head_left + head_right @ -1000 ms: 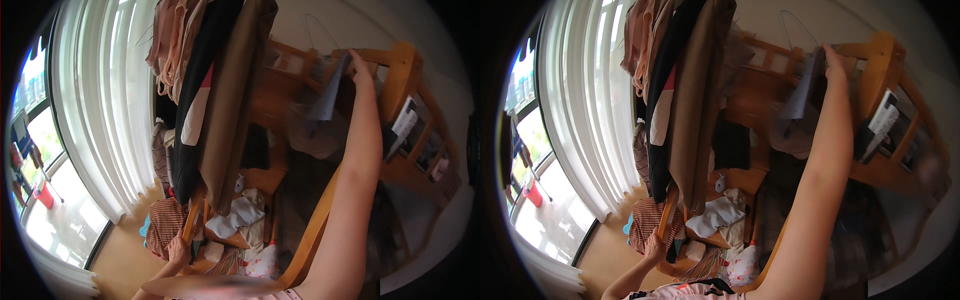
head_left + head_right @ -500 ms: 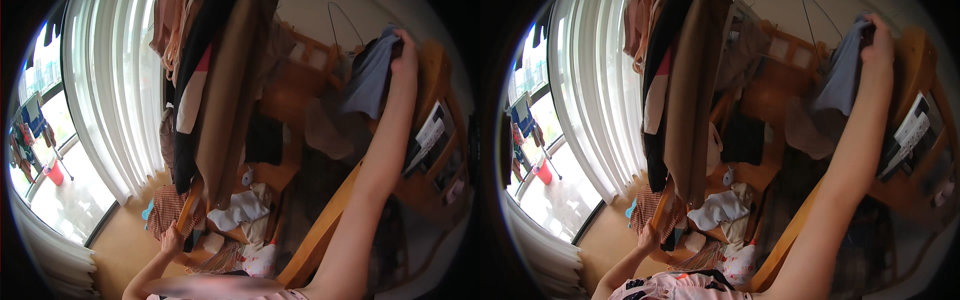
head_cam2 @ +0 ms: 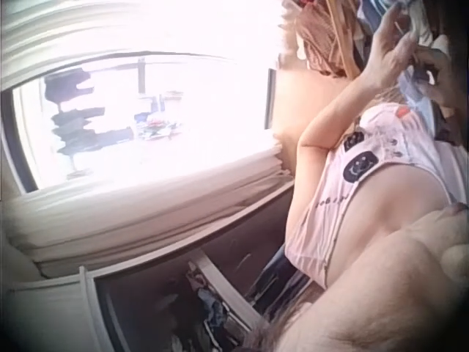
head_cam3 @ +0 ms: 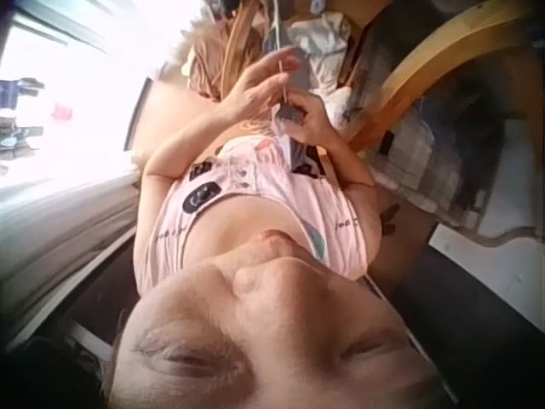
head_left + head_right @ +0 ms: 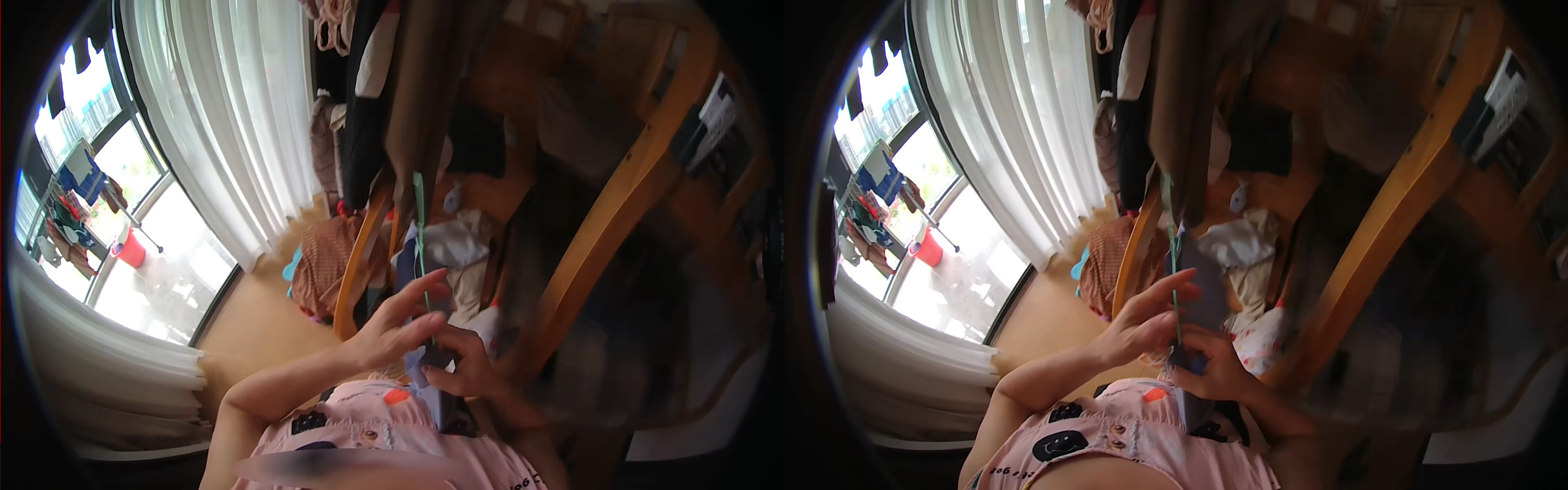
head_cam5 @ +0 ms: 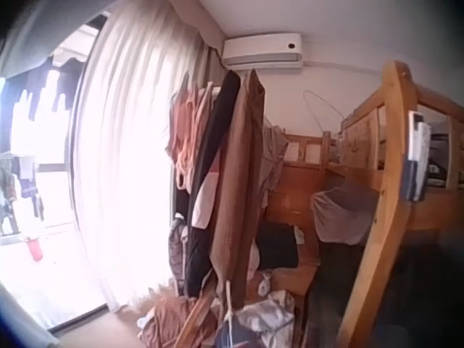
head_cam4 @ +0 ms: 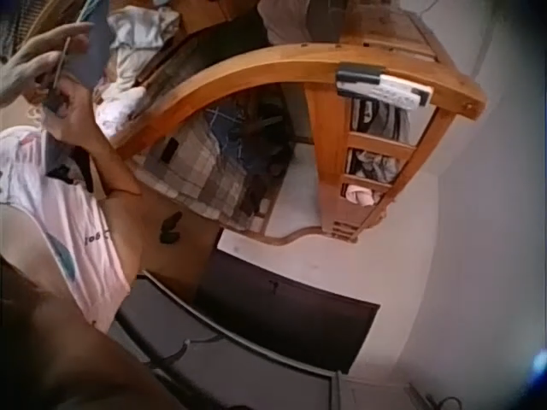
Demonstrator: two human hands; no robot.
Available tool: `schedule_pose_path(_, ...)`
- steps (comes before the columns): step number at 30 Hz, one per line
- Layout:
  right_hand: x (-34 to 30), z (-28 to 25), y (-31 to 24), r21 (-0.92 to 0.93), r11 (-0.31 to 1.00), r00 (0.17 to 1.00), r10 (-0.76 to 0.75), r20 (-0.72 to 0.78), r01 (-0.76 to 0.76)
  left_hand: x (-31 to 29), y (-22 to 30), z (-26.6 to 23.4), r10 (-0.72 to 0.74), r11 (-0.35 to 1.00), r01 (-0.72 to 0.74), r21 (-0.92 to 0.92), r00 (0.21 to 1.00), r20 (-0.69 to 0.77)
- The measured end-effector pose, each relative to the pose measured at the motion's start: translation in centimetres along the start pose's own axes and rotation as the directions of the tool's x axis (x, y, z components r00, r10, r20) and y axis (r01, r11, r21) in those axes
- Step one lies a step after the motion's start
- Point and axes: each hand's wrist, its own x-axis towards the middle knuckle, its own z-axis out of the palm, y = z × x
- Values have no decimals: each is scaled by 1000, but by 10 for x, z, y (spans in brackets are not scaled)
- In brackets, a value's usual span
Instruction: The recorder is sorting and folding various items of clothing in a room with bunk beds.
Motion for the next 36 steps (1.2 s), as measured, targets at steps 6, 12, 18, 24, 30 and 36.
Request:
schedule_pose_path(6, -54, 59, 16, 293, 902, 940, 339, -24, -318, -44, -61, 13, -513, 671, 227, -706, 830, -220)
schedule_pose_path(12, -103, 114, -14, -296, 927, 973, 220, -64, -230, -72, -80, 10, -434, 749, 183, -637, 861, -264)
schedule_pose_path(18, -173, 165, 7, -551, 818, 949, 285, 137, -167, -94, -63, -38, -466, 739, 488, -465, 868, 171)
schedule_pose_path(24, -228, 75, 121, -691, 472, 724, 681, -109, -548, -194, -40, -110, -553, 788, 589, -179, 805, 215)
schedule_pose_path(30, -195, 63, 143, -580, 609, 691, 715, 106, -541, -235, -121, -64, -775, 629, 763, 146, 630, 46)
schedule_pose_path(36, -270, 46, 178, -325, 595, 555, 803, 217, -735, -187, -288, -30, -651, 660, 629, 411, 752, -105)
